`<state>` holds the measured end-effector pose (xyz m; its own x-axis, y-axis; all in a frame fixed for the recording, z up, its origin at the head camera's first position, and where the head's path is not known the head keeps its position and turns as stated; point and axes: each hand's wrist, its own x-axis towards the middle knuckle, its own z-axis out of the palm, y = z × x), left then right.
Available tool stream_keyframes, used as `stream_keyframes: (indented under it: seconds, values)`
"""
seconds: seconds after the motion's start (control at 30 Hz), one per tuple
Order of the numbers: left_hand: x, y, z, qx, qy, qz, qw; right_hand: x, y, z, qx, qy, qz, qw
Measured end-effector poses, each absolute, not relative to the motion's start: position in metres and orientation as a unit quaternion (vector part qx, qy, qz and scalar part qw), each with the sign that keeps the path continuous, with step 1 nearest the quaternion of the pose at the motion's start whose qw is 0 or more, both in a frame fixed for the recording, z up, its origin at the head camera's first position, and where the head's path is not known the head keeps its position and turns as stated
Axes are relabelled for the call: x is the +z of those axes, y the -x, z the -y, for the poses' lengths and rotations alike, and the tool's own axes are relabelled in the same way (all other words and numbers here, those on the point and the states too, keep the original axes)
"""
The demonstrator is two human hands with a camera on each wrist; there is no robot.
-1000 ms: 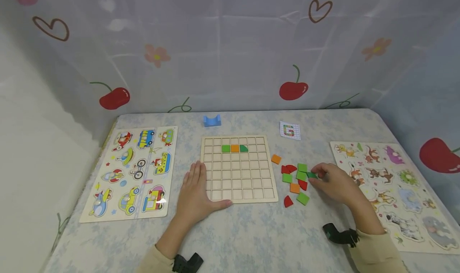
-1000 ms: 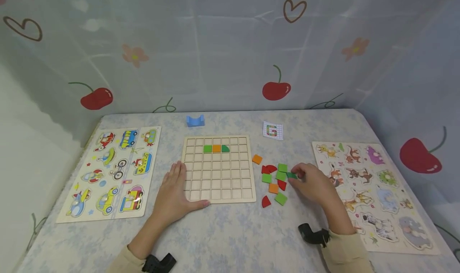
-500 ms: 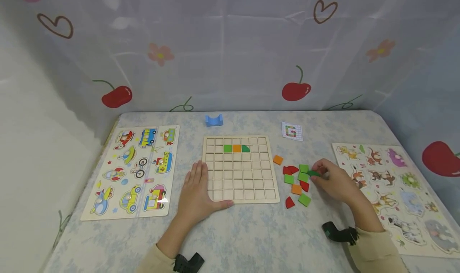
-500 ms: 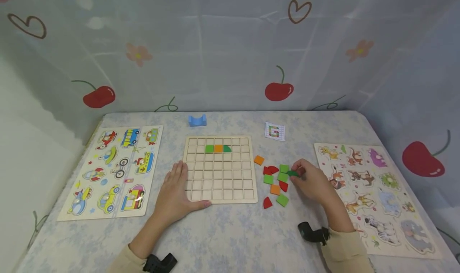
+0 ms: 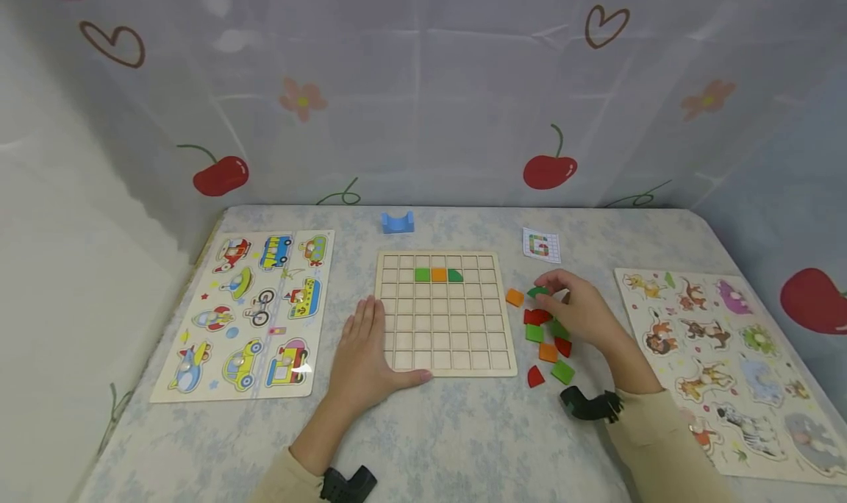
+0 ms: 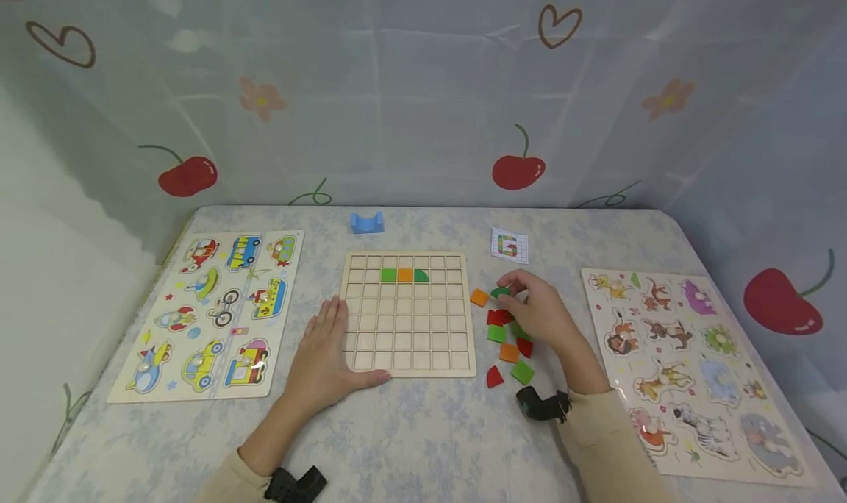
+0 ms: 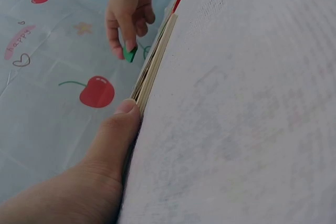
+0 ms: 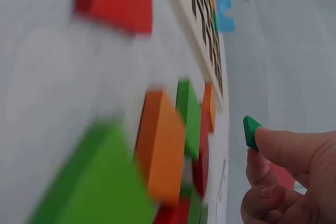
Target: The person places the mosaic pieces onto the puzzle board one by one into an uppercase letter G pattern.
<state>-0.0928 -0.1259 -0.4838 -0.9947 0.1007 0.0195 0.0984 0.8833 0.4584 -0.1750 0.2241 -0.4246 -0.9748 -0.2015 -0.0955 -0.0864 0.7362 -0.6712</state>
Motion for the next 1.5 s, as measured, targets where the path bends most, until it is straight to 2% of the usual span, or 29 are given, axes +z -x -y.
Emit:
stream_keyframes:
  seconds: [0.47,0.7,1.1,1.5]
  values:
    - [-0.481,0.093,0.125,0.224,-0.057,-0.973,0.013,-0.424,0.208,-0.116,-0.41,0.178,-0.883,0.142]
    - [-0.481,0.092,0.127,0.219,-0.058,-0.974,0.013,-0.423,0.221,-0.075,-0.396,0.207,-0.881,0.152]
    - [-0.48,0.093,0.126,0.216,-0.064,-0.974,0.006,-0.43,0.232,-0.041,-0.35,0.205,-0.901,0.154]
    - [-0.48,0.092,0.127,0.216,-0.063,-0.974,0.002,-0.428,0.231,-0.026,-0.302,0.212,-0.921,0.129]
